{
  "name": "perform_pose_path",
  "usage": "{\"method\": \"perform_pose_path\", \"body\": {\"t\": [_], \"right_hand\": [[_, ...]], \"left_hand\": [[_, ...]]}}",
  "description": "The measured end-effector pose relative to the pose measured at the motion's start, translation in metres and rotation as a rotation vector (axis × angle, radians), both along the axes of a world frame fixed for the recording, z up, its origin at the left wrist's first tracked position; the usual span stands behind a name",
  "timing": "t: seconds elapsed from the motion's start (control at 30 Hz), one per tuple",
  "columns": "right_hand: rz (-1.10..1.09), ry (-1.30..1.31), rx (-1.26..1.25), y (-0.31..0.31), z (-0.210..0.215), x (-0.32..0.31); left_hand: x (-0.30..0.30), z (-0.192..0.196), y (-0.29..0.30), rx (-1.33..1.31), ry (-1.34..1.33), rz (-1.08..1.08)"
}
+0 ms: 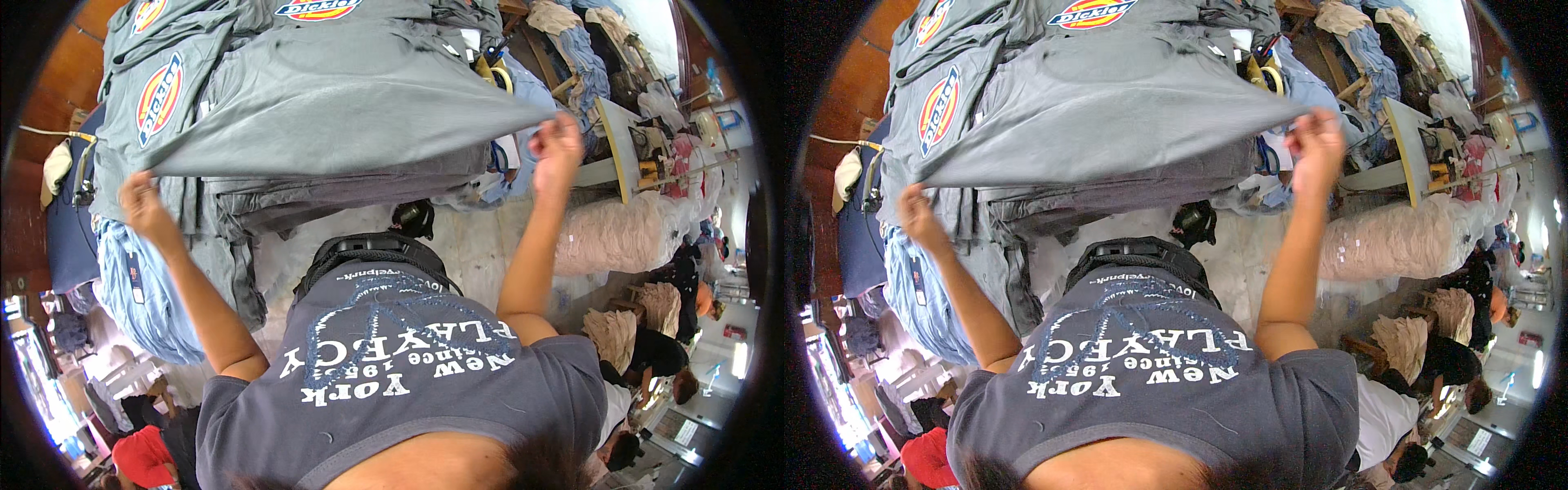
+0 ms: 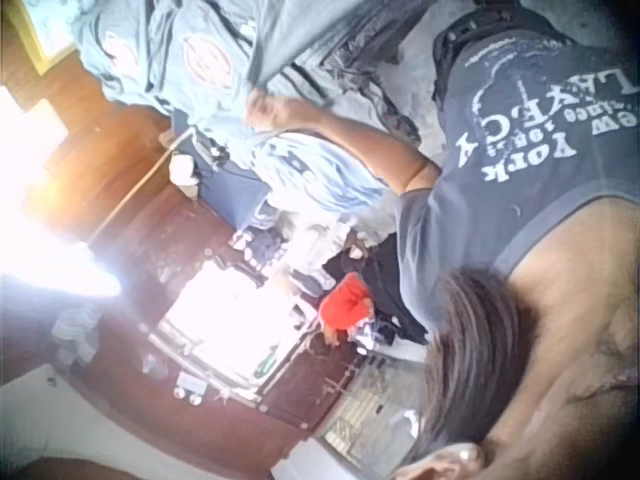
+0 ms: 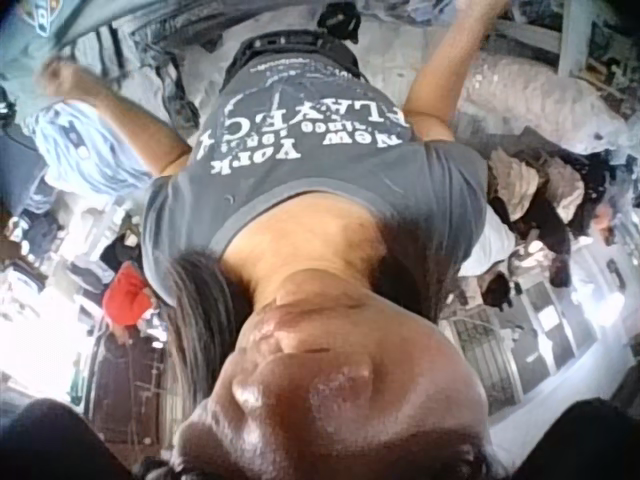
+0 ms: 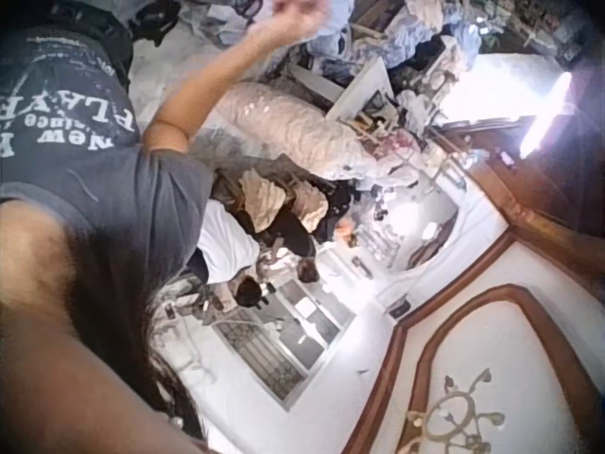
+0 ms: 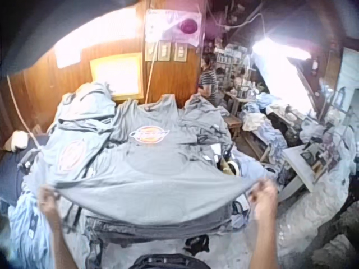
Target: The person trims excess threads from gray shirts using shears and folds the shirts one at a time on a work table.
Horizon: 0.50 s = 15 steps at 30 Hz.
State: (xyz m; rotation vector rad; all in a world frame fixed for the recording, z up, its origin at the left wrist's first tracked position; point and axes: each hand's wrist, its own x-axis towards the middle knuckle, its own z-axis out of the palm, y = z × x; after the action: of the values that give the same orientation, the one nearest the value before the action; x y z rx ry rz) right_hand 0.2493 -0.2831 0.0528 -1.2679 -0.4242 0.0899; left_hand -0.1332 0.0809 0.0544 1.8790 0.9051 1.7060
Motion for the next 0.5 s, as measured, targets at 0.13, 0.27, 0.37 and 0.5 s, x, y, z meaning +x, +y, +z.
{"method": "perform_pose_path", "body": {"t": [0.13, 0.27, 0.37, 0.5], "right_hand": [[0.350, -0.028, 0.613, -0.034, 0.091, 0.039], [0.419, -0.296, 0.435, -0.012, 0.159, 0.073], [0.416, -0.244, 0.289, 0.024, 0.170, 0.098], [0.174, -0.055, 0.081, 0.080, 0.146, 0.123]], "left_hand": [[-0.037, 0.083, 0.026, -0.189, -0.124, 0.178], [-0.040, 0.135, 0.062, -0.105, -0.146, 0.077], [-0.012, 0.157, 0.097, -0.083, -0.104, -0.017], [0.082, 0.157, 0.107, -0.333, -0.053, -0.182]]}}
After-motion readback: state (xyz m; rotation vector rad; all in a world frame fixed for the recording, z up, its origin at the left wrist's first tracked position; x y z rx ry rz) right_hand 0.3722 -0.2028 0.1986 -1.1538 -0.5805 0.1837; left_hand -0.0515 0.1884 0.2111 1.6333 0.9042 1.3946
